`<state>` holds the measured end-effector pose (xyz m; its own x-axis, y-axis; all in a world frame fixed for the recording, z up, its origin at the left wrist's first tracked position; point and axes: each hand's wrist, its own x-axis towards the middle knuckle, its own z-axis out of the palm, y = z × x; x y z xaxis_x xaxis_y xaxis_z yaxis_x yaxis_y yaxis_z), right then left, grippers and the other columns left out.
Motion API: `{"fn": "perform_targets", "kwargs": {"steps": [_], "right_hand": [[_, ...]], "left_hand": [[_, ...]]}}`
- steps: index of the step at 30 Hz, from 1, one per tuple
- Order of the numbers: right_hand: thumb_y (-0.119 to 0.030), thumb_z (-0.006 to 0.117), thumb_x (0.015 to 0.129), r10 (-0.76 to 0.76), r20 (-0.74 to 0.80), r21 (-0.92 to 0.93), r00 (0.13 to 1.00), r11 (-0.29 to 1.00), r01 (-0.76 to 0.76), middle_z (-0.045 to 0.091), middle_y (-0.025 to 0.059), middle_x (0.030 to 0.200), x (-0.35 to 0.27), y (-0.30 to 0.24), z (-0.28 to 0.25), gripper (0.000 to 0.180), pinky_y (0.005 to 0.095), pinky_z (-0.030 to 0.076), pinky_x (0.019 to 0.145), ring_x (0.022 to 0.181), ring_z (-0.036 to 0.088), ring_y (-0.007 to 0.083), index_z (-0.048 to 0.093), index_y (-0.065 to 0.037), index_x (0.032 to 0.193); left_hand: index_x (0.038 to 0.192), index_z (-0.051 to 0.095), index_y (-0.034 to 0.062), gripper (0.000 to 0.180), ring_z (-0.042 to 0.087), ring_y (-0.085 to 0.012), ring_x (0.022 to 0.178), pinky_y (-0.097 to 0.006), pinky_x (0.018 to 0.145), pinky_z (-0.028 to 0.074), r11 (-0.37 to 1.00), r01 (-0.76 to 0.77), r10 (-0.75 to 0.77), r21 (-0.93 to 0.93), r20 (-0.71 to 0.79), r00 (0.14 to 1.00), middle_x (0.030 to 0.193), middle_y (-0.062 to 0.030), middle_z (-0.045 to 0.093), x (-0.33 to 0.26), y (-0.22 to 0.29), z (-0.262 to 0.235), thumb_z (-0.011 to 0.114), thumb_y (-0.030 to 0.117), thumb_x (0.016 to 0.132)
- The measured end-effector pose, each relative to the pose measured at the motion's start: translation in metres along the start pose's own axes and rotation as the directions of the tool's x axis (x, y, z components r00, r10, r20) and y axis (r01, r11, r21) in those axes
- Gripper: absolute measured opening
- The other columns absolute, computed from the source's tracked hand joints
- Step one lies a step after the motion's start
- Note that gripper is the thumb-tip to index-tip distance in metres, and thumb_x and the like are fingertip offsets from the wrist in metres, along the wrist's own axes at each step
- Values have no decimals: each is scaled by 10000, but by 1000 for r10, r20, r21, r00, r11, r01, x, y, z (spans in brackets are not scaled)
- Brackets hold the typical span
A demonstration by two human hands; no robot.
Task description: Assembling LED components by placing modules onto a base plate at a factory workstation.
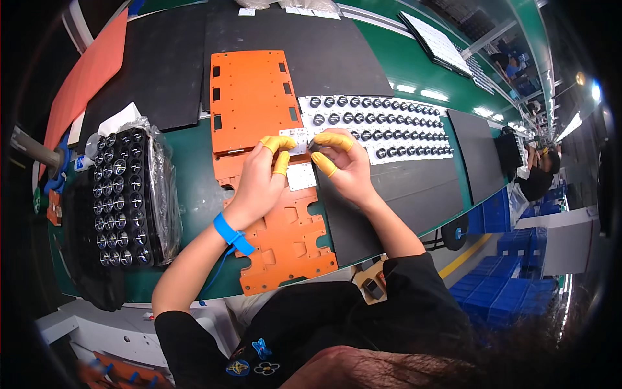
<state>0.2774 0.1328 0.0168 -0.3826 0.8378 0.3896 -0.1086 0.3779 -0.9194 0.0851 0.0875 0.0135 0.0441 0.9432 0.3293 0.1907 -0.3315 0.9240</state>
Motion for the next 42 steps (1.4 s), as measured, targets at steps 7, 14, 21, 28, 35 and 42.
{"fn": "perform_targets", "kwargs": {"steps": [7, 14, 21, 28, 35, 42], "right_hand": [[74, 679, 829, 12, 4, -113, 1000, 993, -12, 589, 114, 1149, -3, 2, -3, 323, 307, 529, 920, 1057, 616, 181, 602, 39, 1140], [32, 663, 876, 124, -19, -62, 992, 990, -125, 631, 120, 1141, -5, 5, -3, 302, 306, 524, 919, 1047, 634, 182, 583, 63, 1166], [17, 634, 905, 166, -44, 74, 985, 984, -163, 646, 123, 1109, -5, 9, -3, 267, 318, 551, 865, 978, 650, 175, 589, 63, 1163], [7, 653, 895, 249, -57, 136, 967, 961, -239, 667, 136, 1054, -2, 0, -2, 243, 295, 557, 859, 950, 669, 174, 606, 76, 1124], [-9, 655, 900, 255, -19, 107, 967, 962, -251, 668, 115, 1009, -3, 2, -6, 202, 287, 542, 775, 857, 658, 157, 617, 58, 1088], [-6, 716, 850, 87, 31, -63, 996, 994, -85, 675, 105, 980, -5, 7, -8, 228, 289, 543, 824, 890, 667, 157, 626, 52, 1051]], "left_hand": [[1383, 378, 16, 451, 611, -157, 790, -295, 603, 512, 954, 48, -68, -295, -57, 996, 1038, -137, 590, 0, 7, 7, 474, -21, 944], [1372, 377, -8, 428, 587, -174, 915, -302, 777, 485, 988, 120, -112, -99, 87, 990, 1125, -138, 566, -3, 7, -2, 464, 0, 953], [1320, 407, -6, 363, 591, -187, 1044, -320, 886, 487, 975, 183, -164, -126, 149, 975, 1205, -129, 545, -2, 9, -3, 471, 14, 963], [1309, 415, -10, 376, 598, -185, 1076, -316, 923, 485, 979, 137, -114, -153, 150, 982, 1175, -123, 570, -1, 12, -1, 511, -8, 946], [1225, 485, -9, 337, 644, -240, 1036, -361, 922, 518, 985, 50, -25, -163, 152, 988, 1098, -157, 617, -3, 7, 3, 545, -31, 895], [1214, 485, -12, 355, 642, -245, 1036, -358, 931, 520, 958, 68, -26, -278, 149, 988, 1099, -148, 603, -5, 2, 6, 576, -39, 872]]}}
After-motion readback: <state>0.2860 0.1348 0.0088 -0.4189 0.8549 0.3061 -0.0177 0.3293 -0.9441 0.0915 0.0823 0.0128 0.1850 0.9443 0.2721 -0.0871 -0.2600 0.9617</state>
